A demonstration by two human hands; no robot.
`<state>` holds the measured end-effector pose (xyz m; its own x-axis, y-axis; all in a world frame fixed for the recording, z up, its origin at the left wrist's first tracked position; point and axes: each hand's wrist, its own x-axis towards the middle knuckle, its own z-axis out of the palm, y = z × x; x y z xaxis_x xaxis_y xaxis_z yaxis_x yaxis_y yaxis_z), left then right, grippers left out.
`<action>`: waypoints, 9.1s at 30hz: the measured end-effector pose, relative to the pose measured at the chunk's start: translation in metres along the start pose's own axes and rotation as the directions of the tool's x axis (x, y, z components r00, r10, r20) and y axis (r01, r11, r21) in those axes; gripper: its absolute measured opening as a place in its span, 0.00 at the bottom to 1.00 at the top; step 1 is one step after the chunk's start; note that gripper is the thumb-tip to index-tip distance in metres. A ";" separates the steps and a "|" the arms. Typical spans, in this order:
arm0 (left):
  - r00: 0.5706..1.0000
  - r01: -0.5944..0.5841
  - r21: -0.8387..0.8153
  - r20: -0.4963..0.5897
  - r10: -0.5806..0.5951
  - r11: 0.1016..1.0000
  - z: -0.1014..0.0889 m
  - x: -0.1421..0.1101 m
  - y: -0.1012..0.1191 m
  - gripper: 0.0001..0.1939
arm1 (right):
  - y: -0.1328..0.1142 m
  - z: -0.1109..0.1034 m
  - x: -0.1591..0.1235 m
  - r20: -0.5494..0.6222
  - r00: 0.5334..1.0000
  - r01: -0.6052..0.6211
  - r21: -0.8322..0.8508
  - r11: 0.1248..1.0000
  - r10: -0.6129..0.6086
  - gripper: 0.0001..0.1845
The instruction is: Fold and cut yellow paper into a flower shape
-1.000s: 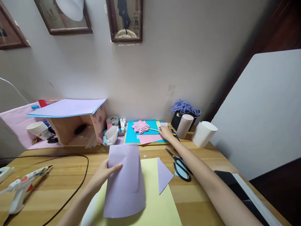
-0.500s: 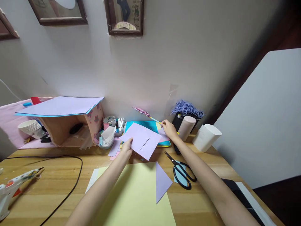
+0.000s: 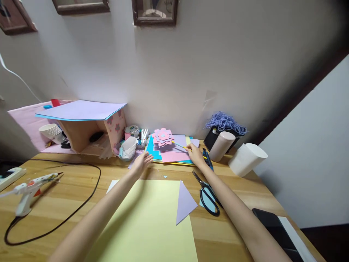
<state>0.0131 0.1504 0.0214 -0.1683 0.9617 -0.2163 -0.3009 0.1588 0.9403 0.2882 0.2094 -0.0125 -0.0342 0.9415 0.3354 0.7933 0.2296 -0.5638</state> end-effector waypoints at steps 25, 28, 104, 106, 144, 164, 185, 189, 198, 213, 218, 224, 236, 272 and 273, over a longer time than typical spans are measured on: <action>0.995 -0.090 0.692 0.038 0.088 0.716 -0.115 -0.092 -0.012 0.20 | -0.036 -0.033 -0.134 0.371 0.892 -0.333 0.152 0.931 0.258 0.16; 0.997 -0.072 0.616 0.061 0.044 0.784 -0.118 -0.081 -0.010 0.21 | -0.026 -0.039 -0.129 0.331 0.900 -0.382 0.287 0.878 0.283 0.13; 0.846 -0.495 0.179 0.323 0.424 0.850 -0.020 -0.091 0.078 0.14 | -0.187 -0.036 -0.081 0.169 0.983 -0.182 0.859 0.479 0.069 0.21; 0.840 -0.518 0.212 0.308 0.447 0.829 -0.020 -0.094 0.077 0.15 | -0.187 -0.036 -0.081 0.153 0.982 -0.187 0.851 0.490 0.108 0.21; 0.842 -0.497 0.203 0.346 0.413 0.843 -0.031 -0.097 0.089 0.14 | -0.181 -0.049 -0.081 0.213 0.969 -0.245 0.801 0.547 0.122 0.19; 0.558 -0.780 0.497 0.278 0.782 0.381 -0.034 -0.084 0.081 0.07 | -0.192 -0.059 -0.088 -0.015 1.000 0.000 0.773 0.634 0.018 0.14; 0.815 -0.580 0.283 0.214 0.539 0.764 -0.035 -0.081 0.087 0.13 | -0.183 -0.052 -0.080 0.284 0.953 -0.165 0.780 0.603 -0.107 0.15; 0.921 -0.300 0.191 0.312 0.232 0.935 -0.036 -0.080 0.091 0.17 | -0.183 -0.055 -0.080 0.234 0.972 -0.187 0.753 0.631 0.008 0.15; 0.846 -0.107 0.212 0.532 -0.022 0.971 -0.031 -0.102 0.095 0.18 | -0.169 -0.064 -0.074 0.115 0.991 -0.133 0.753 0.645 0.069 0.15; 0.926 -0.273 0.227 0.325 0.192 0.935 -0.032 -0.090 0.085 0.18 | -0.169 -0.057 -0.075 0.349 0.937 -0.307 0.772 0.556 0.034 0.17; 0.933 -0.278 0.191 0.287 0.217 0.941 -0.033 -0.083 0.085 0.18 | -0.177 -0.055 -0.076 0.397 0.917 -0.289 0.734 0.615 -0.042 0.18; 0.921 -0.250 0.131 0.338 0.194 0.959 -0.035 -0.078 0.084 0.16 | -0.175 -0.054 -0.076 0.359 0.933 -0.285 0.732 0.619 0.005 0.20; 0.929 -0.229 0.300 0.350 0.116 0.926 -0.034 -0.078 0.082 0.16 | -0.165 -0.057 -0.072 0.391 0.920 -0.328 0.724 0.606 0.031 0.18; 0.913 -0.185 0.213 0.397 0.088 0.959 -0.043 -0.061 0.081 0.19 | -0.163 -0.051 -0.072 0.564 0.821 -0.342 0.610 0.715 -0.088 0.15; 0.902 -0.167 0.222 0.428 0.058 0.961 -0.043 -0.063 0.082 0.20 | -0.164 -0.052 -0.072 0.551 0.831 -0.343 0.611 0.713 -0.072 0.15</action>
<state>-0.0411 0.0936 0.1008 0.2323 0.9722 -0.0285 -0.0524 0.0418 0.9978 0.1922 0.0913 0.0952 -0.4204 0.9022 -0.0965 0.2062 -0.0086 -0.9785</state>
